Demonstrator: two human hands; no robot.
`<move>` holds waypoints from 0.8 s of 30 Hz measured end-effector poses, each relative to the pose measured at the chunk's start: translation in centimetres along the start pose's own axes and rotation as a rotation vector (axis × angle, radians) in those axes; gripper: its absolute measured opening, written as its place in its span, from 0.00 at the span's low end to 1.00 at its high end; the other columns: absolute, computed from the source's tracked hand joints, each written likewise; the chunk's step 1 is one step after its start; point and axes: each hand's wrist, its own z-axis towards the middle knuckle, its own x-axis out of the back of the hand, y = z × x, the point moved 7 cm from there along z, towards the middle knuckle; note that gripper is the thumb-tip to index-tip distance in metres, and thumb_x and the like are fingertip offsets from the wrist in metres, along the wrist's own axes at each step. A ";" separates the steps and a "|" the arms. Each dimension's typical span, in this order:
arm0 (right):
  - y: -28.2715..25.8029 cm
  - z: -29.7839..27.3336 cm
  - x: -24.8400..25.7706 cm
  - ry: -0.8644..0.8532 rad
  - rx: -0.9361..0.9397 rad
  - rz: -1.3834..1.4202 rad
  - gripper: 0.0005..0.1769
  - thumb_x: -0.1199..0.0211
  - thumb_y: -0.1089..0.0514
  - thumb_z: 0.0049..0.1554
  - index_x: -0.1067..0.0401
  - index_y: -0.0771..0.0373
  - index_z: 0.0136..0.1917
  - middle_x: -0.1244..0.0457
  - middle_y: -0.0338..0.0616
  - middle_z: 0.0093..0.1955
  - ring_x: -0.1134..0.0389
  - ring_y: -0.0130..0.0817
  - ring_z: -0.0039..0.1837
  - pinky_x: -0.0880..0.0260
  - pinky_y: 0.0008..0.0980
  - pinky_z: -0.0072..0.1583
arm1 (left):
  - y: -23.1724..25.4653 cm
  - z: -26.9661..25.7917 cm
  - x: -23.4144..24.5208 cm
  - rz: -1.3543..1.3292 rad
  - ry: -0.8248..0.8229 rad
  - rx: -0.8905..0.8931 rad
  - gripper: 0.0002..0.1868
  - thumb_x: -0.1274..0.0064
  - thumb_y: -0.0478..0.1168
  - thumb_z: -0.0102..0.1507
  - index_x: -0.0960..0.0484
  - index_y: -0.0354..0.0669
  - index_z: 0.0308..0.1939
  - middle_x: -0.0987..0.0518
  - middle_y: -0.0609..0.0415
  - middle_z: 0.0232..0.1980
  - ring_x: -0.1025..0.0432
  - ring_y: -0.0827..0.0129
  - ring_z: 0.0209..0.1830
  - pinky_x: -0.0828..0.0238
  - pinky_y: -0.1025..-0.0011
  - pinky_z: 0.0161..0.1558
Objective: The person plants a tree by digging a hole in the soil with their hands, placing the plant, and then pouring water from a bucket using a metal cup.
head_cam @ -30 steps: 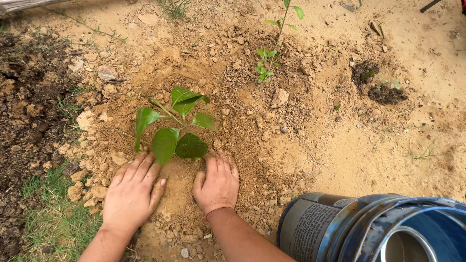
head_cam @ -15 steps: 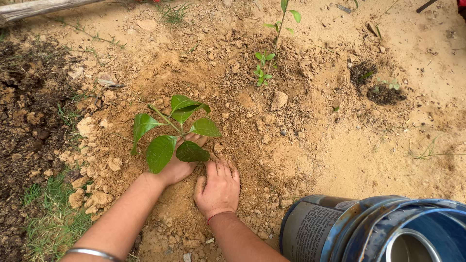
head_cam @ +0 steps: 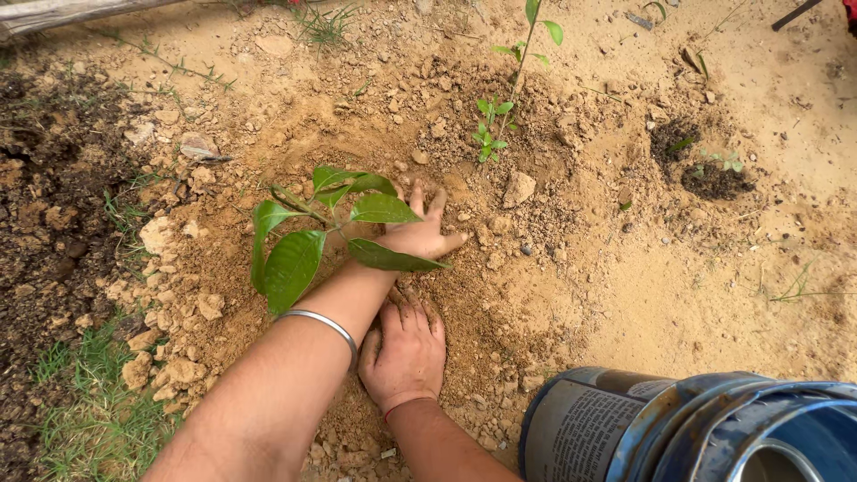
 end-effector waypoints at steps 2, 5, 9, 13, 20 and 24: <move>-0.5 0.1 0.9 0.079 0.050 0.002 0.28 0.43 0.51 0.50 0.30 0.68 0.61 0.35 0.60 0.60 0.38 0.54 0.68 0.51 0.54 0.72 | 1.0 -2.9 -2.6 0.012 -0.112 -0.037 0.51 0.55 0.74 0.58 0.54 0.68 0.81 0.67 0.39 0.85 0.74 0.26 0.80 0.76 0.34 0.74; 0.5 0.1 -0.8 -0.252 -0.153 0.067 0.20 0.46 0.51 0.53 0.26 0.60 0.56 0.32 0.55 0.54 0.36 0.51 0.65 0.50 0.53 0.73 | 1.6 -5.5 -2.9 0.097 -0.045 -0.218 0.42 0.55 0.69 0.61 0.44 0.66 0.78 0.48 0.45 0.81 0.58 0.41 0.81 0.60 0.39 0.73; 0.0 0.1 0.1 -0.088 -0.034 -0.009 0.18 0.45 0.52 0.54 0.26 0.65 0.52 0.32 0.60 0.51 0.36 0.55 0.66 0.51 0.55 0.74 | -1.6 -9.7 0.3 -0.453 -0.035 -0.377 0.23 0.56 0.56 0.70 0.20 0.56 0.64 0.22 0.52 0.67 0.28 0.60 0.68 0.34 0.62 0.68; 0.2 -0.1 -0.6 -0.076 -0.012 -0.026 0.18 0.45 0.51 0.54 0.26 0.65 0.51 0.31 0.60 0.52 0.37 0.56 0.68 0.53 0.56 0.74 | -5.2 -17.1 4.4 -0.451 0.078 -0.186 0.18 0.50 0.49 0.66 0.18 0.50 0.57 0.16 0.52 0.58 0.23 0.62 0.61 0.29 0.66 0.61; 0.5 -0.1 -0.9 -0.183 -0.070 -0.034 0.19 0.48 0.50 0.56 0.26 0.63 0.51 0.31 0.57 0.51 0.37 0.51 0.68 0.56 0.53 0.77 | -8.5 -26.1 7.4 0.245 -0.020 0.153 0.28 0.64 0.59 0.68 0.26 0.60 0.69 0.30 0.55 0.73 0.39 0.64 0.74 0.49 0.64 0.72; 0.3 0.0 -0.7 -0.164 -0.064 -0.061 0.19 0.49 0.50 0.56 0.25 0.63 0.51 0.31 0.58 0.50 0.37 0.52 0.68 0.56 0.53 0.77 | -10.5 -25.8 6.0 0.618 -0.244 0.217 0.35 0.79 0.60 0.70 0.45 0.53 0.79 0.51 0.57 0.84 0.63 0.67 0.82 0.74 0.62 0.78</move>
